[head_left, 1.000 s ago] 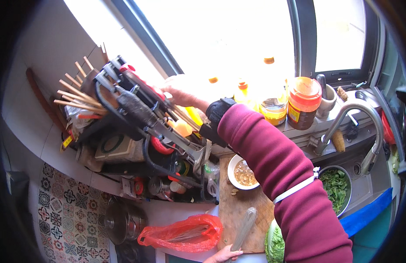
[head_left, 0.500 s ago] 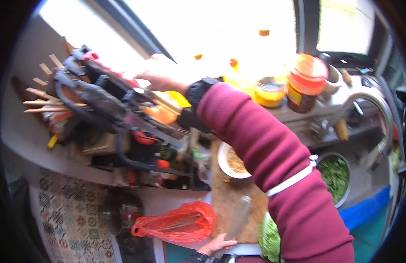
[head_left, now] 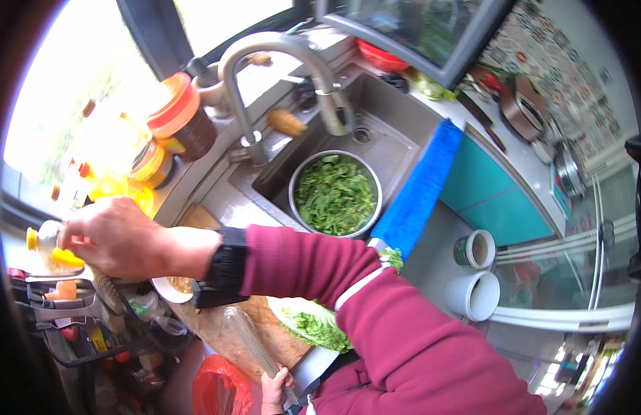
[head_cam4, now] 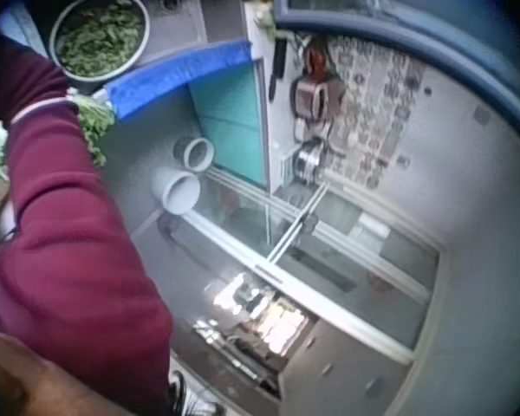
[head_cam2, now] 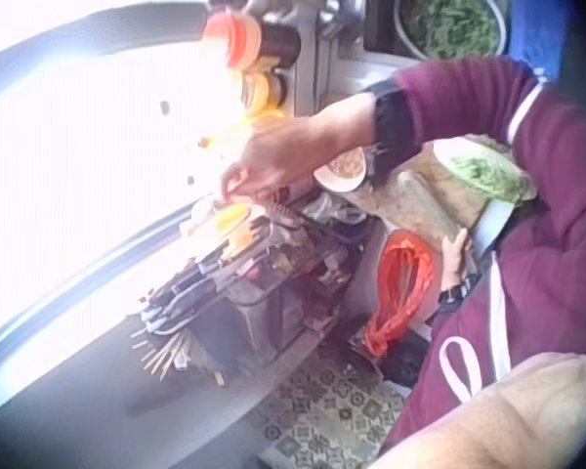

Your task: The person unpacks a bundle of dried noodles from a red plastic bag and places them into a metal bowl. They then fill a wok with water from the tap, place it on the stove, and cover it with a lid. Finally, they wash leafy greens in a colander under running water.

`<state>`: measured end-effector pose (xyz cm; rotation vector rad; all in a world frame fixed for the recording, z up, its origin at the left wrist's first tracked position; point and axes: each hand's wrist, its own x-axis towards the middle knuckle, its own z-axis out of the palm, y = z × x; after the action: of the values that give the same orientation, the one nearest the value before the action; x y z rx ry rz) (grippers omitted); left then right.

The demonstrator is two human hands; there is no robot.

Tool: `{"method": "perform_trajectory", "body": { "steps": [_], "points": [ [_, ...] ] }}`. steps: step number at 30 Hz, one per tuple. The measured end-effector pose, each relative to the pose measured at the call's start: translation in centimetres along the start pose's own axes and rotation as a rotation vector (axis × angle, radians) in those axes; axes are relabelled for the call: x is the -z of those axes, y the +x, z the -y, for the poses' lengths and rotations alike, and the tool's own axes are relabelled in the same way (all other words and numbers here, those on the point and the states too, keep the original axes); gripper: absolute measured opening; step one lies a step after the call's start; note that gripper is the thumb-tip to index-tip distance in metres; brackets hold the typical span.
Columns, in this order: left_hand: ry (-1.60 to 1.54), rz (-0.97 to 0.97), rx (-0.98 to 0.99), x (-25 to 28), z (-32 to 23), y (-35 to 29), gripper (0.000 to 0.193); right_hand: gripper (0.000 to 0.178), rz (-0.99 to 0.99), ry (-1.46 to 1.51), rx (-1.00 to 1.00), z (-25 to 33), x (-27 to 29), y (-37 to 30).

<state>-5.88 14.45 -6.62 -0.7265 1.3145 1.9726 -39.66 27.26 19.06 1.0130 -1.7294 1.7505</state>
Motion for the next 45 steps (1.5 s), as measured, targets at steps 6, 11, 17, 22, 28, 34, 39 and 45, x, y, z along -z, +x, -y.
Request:
{"method": "perform_trajectory", "body": {
  "steps": [6,11,17,22,28,34,39,45],
  "points": [
    [-0.012,0.06,-0.102,0.6,0.7,0.7,0.023,0.016,0.002,-0.542,-0.075,8.2,15.6,-14.4],
    [0.143,0.01,-0.153,1.0,1.1,1.1,0.016,0.016,-0.034,-1.216,-0.691,18.5,30.1,-30.4],
    [0.186,-0.083,-0.155,-0.5,0.3,0.7,0.02,0.017,-0.301,-1.464,-1.254,24.2,49.3,-43.5],
    [0.408,-0.44,-0.117,-5.1,0.5,-3.1,0.024,0.023,-0.308,-1.661,-1.184,18.9,67.5,-46.6],
    [0.388,-0.58,0.059,-13.4,1.8,-5.5,0.026,0.032,-0.149,-1.881,-1.093,7.3,85.6,-46.0],
    [0.355,-0.704,0.11,-20.4,2.6,-4.1,0.024,0.047,-0.009,-1.733,-1.322,1.2,92.4,-44.8],
    [0.331,-0.737,0.092,-22.5,2.8,-3.2,0.022,0.048,-0.195,-1.663,-1.367,2.8,91.2,-43.4],
    [0.309,-0.731,0.06,-19.5,4.4,-2.8,0.022,0.02,-1.051,-0.196,-1.246,16.6,79.1,-47.0]
  ]
}}
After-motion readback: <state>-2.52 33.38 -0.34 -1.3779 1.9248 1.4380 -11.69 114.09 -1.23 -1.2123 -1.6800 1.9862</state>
